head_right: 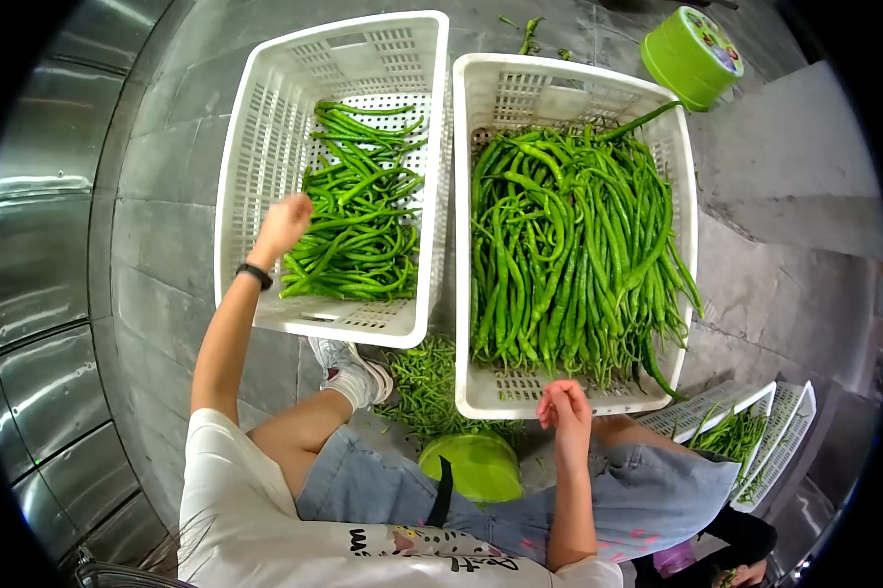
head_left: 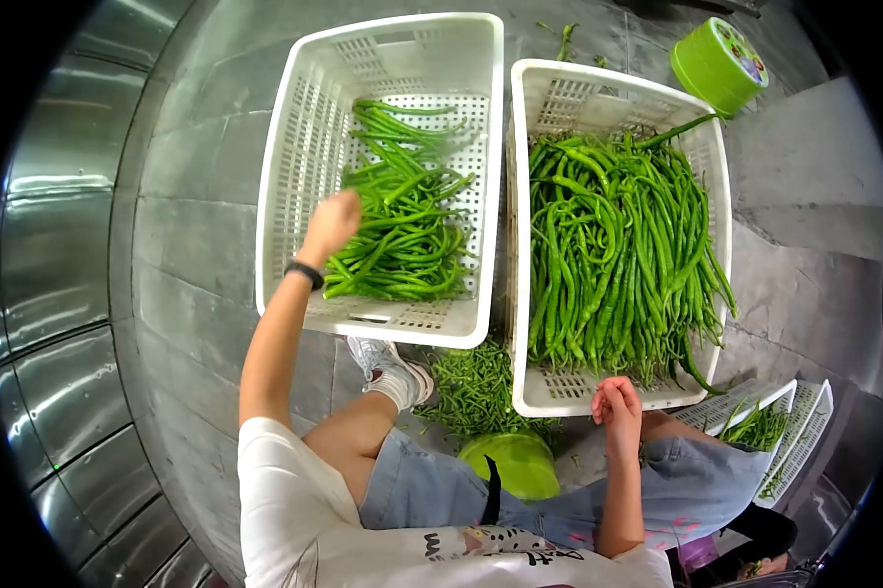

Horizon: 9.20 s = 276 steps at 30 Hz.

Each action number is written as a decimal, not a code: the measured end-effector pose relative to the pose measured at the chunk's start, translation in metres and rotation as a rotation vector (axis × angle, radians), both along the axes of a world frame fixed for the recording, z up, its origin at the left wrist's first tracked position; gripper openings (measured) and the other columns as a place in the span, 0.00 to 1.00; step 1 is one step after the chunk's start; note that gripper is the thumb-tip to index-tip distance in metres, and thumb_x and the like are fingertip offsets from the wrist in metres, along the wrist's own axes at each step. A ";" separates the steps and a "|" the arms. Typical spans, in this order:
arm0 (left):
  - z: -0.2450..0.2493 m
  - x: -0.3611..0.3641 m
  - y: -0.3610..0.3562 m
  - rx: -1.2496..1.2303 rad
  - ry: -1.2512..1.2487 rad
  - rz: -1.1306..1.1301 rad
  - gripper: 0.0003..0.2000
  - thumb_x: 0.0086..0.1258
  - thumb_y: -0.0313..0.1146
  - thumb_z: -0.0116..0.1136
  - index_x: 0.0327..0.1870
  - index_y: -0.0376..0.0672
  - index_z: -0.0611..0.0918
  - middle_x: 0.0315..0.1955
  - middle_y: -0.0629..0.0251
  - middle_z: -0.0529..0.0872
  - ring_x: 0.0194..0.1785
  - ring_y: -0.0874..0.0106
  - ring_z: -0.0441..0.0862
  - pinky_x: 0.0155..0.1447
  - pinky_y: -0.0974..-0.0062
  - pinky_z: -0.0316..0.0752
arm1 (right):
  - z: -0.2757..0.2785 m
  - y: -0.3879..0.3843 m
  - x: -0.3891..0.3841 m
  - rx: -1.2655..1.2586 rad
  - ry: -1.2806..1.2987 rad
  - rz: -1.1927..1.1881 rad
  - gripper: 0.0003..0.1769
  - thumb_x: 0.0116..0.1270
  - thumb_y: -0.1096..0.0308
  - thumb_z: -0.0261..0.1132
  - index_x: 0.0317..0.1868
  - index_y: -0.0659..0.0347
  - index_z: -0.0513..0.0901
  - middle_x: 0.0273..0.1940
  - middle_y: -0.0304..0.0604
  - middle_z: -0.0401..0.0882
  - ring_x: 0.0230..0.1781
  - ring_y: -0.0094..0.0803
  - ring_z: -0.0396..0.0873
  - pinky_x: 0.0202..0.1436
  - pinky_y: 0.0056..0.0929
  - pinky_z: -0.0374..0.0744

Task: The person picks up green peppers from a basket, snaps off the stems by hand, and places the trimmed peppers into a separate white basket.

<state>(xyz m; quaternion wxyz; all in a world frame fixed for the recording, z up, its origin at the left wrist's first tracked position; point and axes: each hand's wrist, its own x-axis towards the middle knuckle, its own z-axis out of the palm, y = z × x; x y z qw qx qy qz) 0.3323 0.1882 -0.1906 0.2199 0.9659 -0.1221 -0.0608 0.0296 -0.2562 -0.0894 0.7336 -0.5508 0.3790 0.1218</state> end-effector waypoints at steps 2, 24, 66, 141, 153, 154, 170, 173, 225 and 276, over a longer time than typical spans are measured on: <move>-0.021 0.033 0.014 0.099 -0.008 0.135 0.08 0.64 0.35 0.52 0.35 0.42 0.82 0.37 0.49 0.83 0.41 0.49 0.80 0.47 0.56 0.75 | -0.001 0.000 0.003 -0.006 0.009 0.009 0.08 0.73 0.67 0.53 0.37 0.61 0.75 0.24 0.37 0.75 0.19 0.18 0.67 0.21 0.17 0.66; 0.067 -0.064 -0.086 0.479 0.741 -0.062 0.40 0.66 0.62 0.47 0.56 0.22 0.70 0.47 0.34 0.78 0.46 0.44 0.80 0.53 0.58 0.75 | -0.006 0.009 -0.003 -0.097 -0.118 0.141 0.04 0.71 0.70 0.56 0.39 0.62 0.75 0.26 0.36 0.76 0.20 0.14 0.67 0.21 0.13 0.64; 0.204 -0.320 -0.231 -1.583 0.386 -0.214 0.63 0.52 0.28 0.72 0.71 0.60 0.24 0.75 0.63 0.42 0.74 0.63 0.54 0.69 0.66 0.61 | 0.109 0.064 -0.004 0.783 -0.088 -0.223 0.18 0.66 0.58 0.63 0.48 0.64 0.77 0.44 0.47 0.81 0.44 0.37 0.81 0.49 0.30 0.82; 0.203 -0.337 -0.210 -1.424 1.040 0.057 0.17 0.68 0.36 0.58 0.52 0.37 0.70 0.33 0.52 0.81 0.20 0.73 0.74 0.22 0.81 0.67 | 0.101 0.030 -0.033 0.627 -0.356 0.465 0.05 0.68 0.70 0.61 0.37 0.59 0.73 0.26 0.34 0.73 0.23 0.18 0.68 0.25 0.16 0.64; 0.209 -0.333 -0.209 -1.479 1.146 0.084 0.18 0.68 0.35 0.58 0.54 0.40 0.69 0.34 0.53 0.81 0.24 0.73 0.76 0.24 0.80 0.70 | 0.117 0.010 -0.008 0.531 -0.499 0.588 0.13 0.64 0.72 0.59 0.50 0.62 0.73 0.36 0.40 0.73 0.28 0.22 0.70 0.28 0.20 0.68; 0.208 -0.333 -0.210 -1.432 1.156 0.062 0.18 0.68 0.35 0.58 0.55 0.40 0.69 0.34 0.53 0.81 0.24 0.73 0.76 0.25 0.80 0.70 | 0.121 0.014 -0.011 0.445 -0.509 0.665 0.15 0.63 0.73 0.60 0.51 0.63 0.72 0.35 0.38 0.72 0.26 0.21 0.69 0.26 0.18 0.66; 0.174 -0.318 -0.198 -1.122 1.031 -0.073 0.16 0.57 0.23 0.62 0.47 0.36 0.75 0.31 0.66 0.79 0.28 0.78 0.74 0.31 0.80 0.70 | 0.129 -0.038 0.010 0.341 -0.763 -0.007 0.05 0.65 0.73 0.57 0.41 0.61 0.76 0.21 0.32 0.67 0.16 0.17 0.54 0.19 0.18 0.54; 0.154 -0.312 -0.190 -1.172 1.014 0.099 0.12 0.59 0.23 0.61 0.44 0.36 0.77 0.30 0.66 0.79 0.27 0.78 0.75 0.31 0.80 0.70 | 0.149 -0.058 0.006 0.372 -0.990 -0.154 0.07 0.66 0.72 0.56 0.45 0.61 0.75 0.25 0.35 0.67 0.20 0.18 0.56 0.21 0.18 0.56; 0.191 -0.326 -0.206 -1.321 0.818 0.078 0.09 0.61 0.27 0.66 0.38 0.36 0.78 0.26 0.66 0.81 0.28 0.75 0.78 0.34 0.77 0.73 | 0.075 0.038 -0.028 0.650 -0.320 0.502 0.08 0.69 0.67 0.60 0.36 0.64 0.77 0.22 0.35 0.71 0.17 0.18 0.62 0.24 0.20 0.61; 0.202 -0.305 -0.181 -1.790 0.704 0.308 0.12 0.64 0.27 0.58 0.47 0.44 0.72 0.35 0.68 0.75 0.34 0.74 0.75 0.40 0.71 0.73 | 0.093 0.052 -0.033 -0.299 -0.606 1.250 0.08 0.63 0.69 0.61 0.33 0.67 0.79 0.20 0.42 0.78 0.21 0.24 0.75 0.29 0.23 0.73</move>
